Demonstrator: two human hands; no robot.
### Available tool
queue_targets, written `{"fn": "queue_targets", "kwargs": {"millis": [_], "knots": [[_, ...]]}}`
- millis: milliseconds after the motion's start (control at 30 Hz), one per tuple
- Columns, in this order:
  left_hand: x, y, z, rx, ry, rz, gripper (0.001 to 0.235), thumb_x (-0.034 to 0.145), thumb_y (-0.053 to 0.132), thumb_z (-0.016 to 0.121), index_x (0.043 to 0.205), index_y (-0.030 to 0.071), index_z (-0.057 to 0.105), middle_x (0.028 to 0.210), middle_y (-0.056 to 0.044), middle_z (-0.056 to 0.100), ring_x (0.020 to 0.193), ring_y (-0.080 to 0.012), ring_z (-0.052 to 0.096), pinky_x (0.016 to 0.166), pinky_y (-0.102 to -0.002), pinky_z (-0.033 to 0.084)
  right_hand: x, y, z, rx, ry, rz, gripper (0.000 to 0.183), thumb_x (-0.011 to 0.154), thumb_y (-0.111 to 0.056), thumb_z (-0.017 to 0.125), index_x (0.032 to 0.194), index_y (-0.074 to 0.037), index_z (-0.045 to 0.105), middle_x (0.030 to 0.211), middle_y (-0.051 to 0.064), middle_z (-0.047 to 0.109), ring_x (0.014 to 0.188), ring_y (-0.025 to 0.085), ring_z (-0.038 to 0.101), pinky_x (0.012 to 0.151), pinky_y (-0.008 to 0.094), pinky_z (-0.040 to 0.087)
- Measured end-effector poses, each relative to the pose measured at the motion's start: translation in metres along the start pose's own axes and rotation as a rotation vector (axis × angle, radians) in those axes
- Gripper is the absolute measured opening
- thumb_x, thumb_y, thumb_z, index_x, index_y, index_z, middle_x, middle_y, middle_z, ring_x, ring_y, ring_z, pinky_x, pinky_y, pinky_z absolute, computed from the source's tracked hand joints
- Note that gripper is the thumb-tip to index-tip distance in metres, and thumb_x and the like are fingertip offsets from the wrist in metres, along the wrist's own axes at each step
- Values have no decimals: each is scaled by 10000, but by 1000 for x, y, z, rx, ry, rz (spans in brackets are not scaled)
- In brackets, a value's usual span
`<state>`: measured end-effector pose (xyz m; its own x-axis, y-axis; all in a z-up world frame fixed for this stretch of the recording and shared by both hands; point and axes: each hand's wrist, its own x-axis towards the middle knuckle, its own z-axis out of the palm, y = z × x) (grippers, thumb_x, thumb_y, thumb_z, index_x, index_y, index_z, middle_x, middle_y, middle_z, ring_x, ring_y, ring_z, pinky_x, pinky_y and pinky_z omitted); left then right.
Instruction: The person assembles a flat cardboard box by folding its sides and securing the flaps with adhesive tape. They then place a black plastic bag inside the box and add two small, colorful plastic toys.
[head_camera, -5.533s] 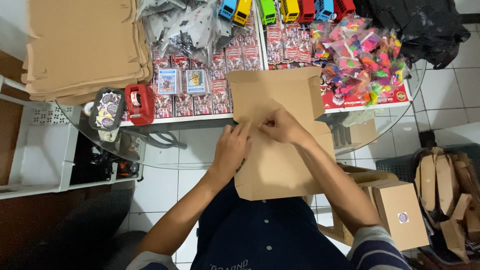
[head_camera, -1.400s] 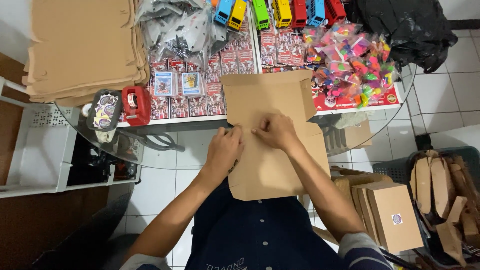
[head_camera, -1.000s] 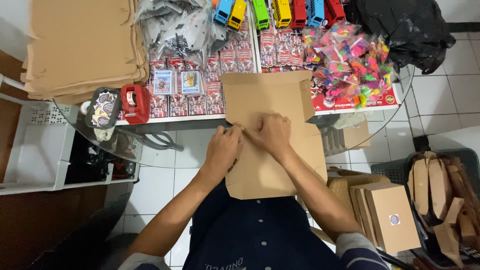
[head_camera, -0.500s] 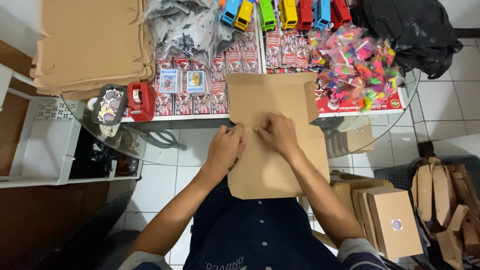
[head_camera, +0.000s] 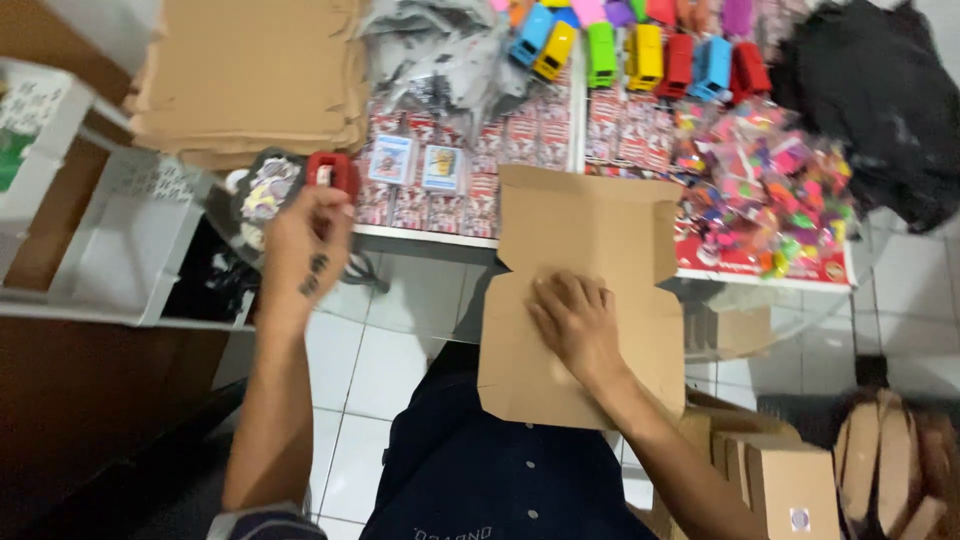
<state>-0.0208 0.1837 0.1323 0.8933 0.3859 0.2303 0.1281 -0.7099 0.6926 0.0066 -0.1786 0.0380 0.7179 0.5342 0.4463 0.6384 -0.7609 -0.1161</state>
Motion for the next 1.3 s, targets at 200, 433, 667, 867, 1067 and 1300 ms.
{"fn": "queue_targets", "kwargs": {"millis": [200, 433, 667, 867, 1067, 1300], "knots": [[39, -82, -14, 147, -62, -212, 311, 1044, 386, 594, 1026, 121, 756, 779, -133, 734, 811, -402, 728, 729, -486, 568, -8, -2, 11, 31, 158, -61, 111, 918, -298, 796, 869, -198, 789, 884, -27, 707, 897, 193, 684, 803, 314, 494], [57, -69, -9, -30, -198, -348, 419, 979, 399, 581, 788, 69, 755, 564, -81, 677, 543, -257, 699, 561, -383, 559, -6, -5, 5, 81, 147, -40, 122, 920, -281, 790, 829, -206, 761, 838, -54, 693, 872, 182, 680, 801, 312, 500], [64, -64, -4, -142, -331, -537, 426, 919, 305, 603, 1071, -82, 696, 640, -155, 712, 459, -192, 681, 425, -300, 591, -4, -8, 4, 101, 162, -24, 96, 906, -225, 791, 837, -186, 735, 825, -35, 668, 858, 194, 667, 780, 308, 481], [56, -29, -30, -357, -420, -641, 454, 929, 245, 591, 1229, -94, 625, 879, -268, 715, 704, -286, 729, 668, -395, 636, -2, -9, 2, 110, 152, -16, 106, 918, -218, 777, 836, -177, 722, 828, -29, 664, 848, 201, 662, 767, 310, 478], [42, -38, -37, -519, -411, -580, 440, 978, 275, 615, 1214, -97, 609, 1047, -320, 711, 1025, -357, 715, 917, -446, 582, -1, -13, 0, 110, 136, 10, 115, 933, -226, 765, 838, -173, 726, 836, -33, 669, 859, 196, 658, 773, 307, 469], [24, -54, -25, -712, -326, -587, 304, 964, 160, 646, 1080, -121, 638, 1111, -318, 688, 1095, -380, 696, 932, -461, 590, -2, -12, -1, 112, 109, 21, 113, 935, -250, 755, 848, -185, 723, 845, -39, 667, 873, 193, 655, 790, 309, 469]]}}
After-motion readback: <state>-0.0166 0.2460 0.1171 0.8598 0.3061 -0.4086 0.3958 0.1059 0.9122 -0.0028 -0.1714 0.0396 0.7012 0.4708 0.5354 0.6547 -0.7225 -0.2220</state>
